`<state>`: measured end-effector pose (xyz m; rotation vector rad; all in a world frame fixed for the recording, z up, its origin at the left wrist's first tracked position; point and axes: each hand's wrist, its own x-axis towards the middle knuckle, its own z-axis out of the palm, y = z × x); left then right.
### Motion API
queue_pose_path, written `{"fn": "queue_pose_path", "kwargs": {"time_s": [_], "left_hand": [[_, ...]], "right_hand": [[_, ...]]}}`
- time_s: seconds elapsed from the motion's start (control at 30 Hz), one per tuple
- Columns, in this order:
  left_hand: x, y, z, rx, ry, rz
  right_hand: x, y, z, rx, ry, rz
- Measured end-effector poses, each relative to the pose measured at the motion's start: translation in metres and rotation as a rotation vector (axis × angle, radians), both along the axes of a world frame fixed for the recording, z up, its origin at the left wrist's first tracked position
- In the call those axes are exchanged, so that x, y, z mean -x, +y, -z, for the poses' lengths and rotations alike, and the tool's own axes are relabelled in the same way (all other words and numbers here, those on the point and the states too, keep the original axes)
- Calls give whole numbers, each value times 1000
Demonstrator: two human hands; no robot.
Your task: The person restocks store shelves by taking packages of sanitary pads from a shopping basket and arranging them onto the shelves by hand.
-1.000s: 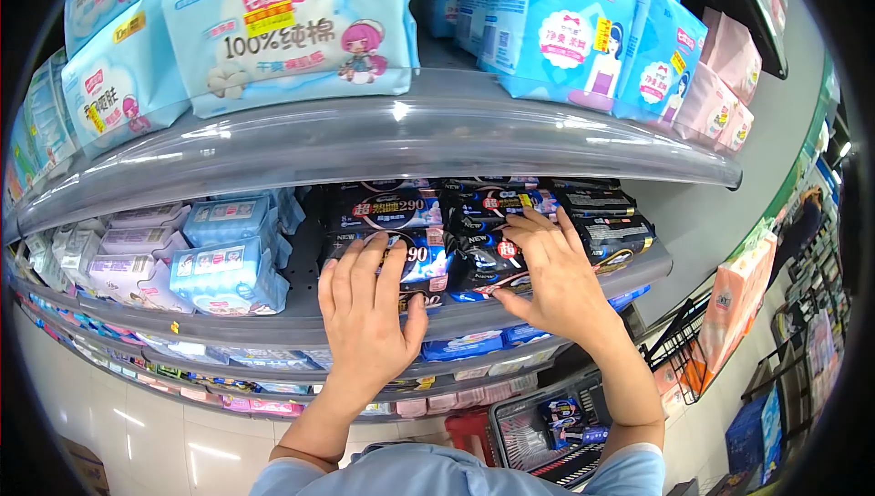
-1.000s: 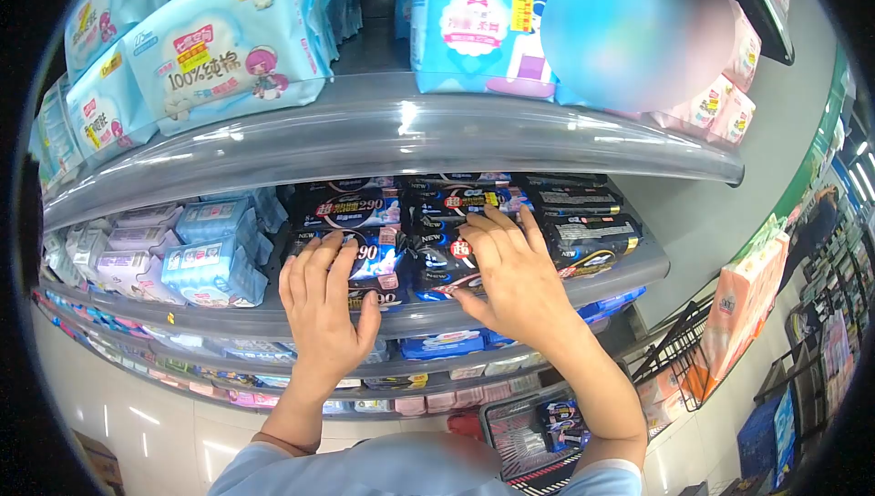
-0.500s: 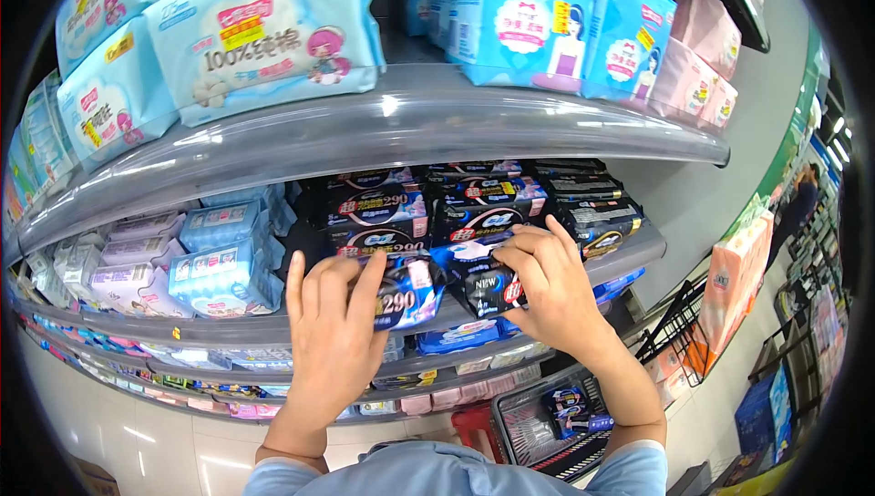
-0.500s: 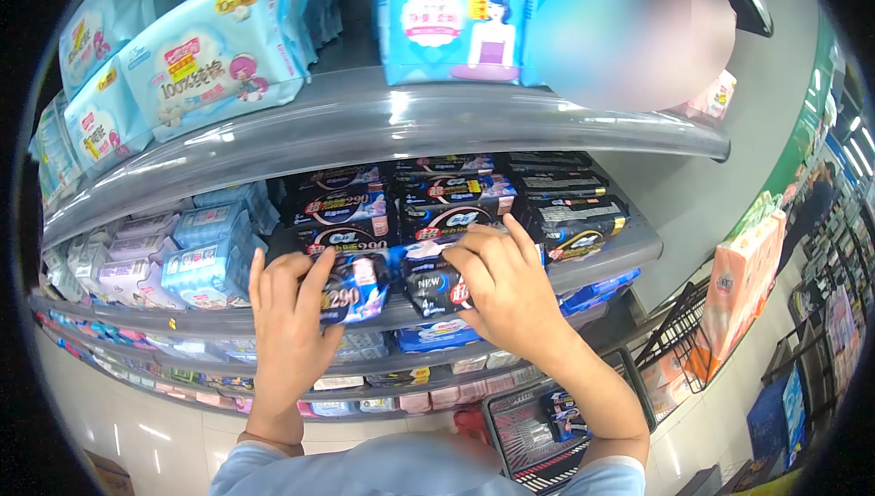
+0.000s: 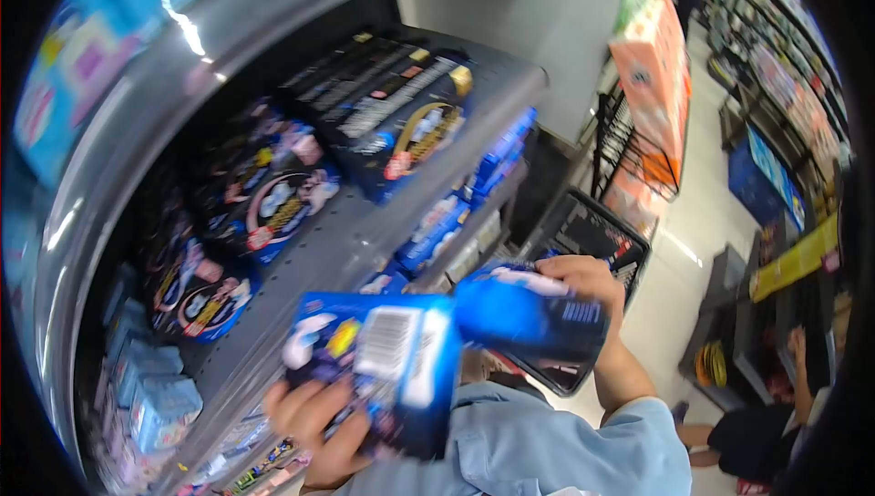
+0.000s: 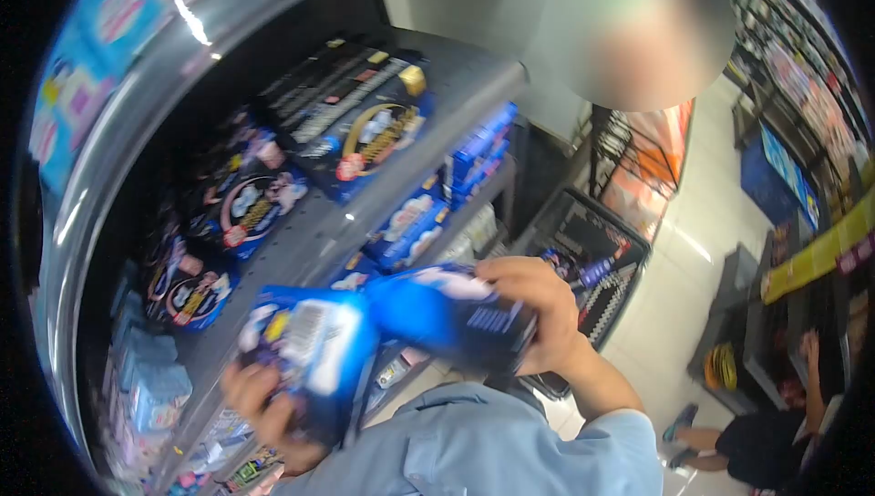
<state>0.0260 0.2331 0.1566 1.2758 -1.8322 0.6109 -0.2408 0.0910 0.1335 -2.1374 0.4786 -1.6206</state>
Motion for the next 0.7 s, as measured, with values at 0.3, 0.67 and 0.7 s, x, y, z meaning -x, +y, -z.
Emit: {"fn": "queue_pose_path", "kwargs": {"time_s": [0.3, 0.67, 0.7], "left_hand": [[137, -143, 223, -1149, 575, 306], [171, -187, 336, -1494, 213, 256], [171, -189, 340, -1510, 205, 241]], "right_hand": [[68, 51, 281, -1707, -780, 624], [91, 44, 400, -1751, -823, 786], [95, 42, 399, -1741, -785, 835]]}}
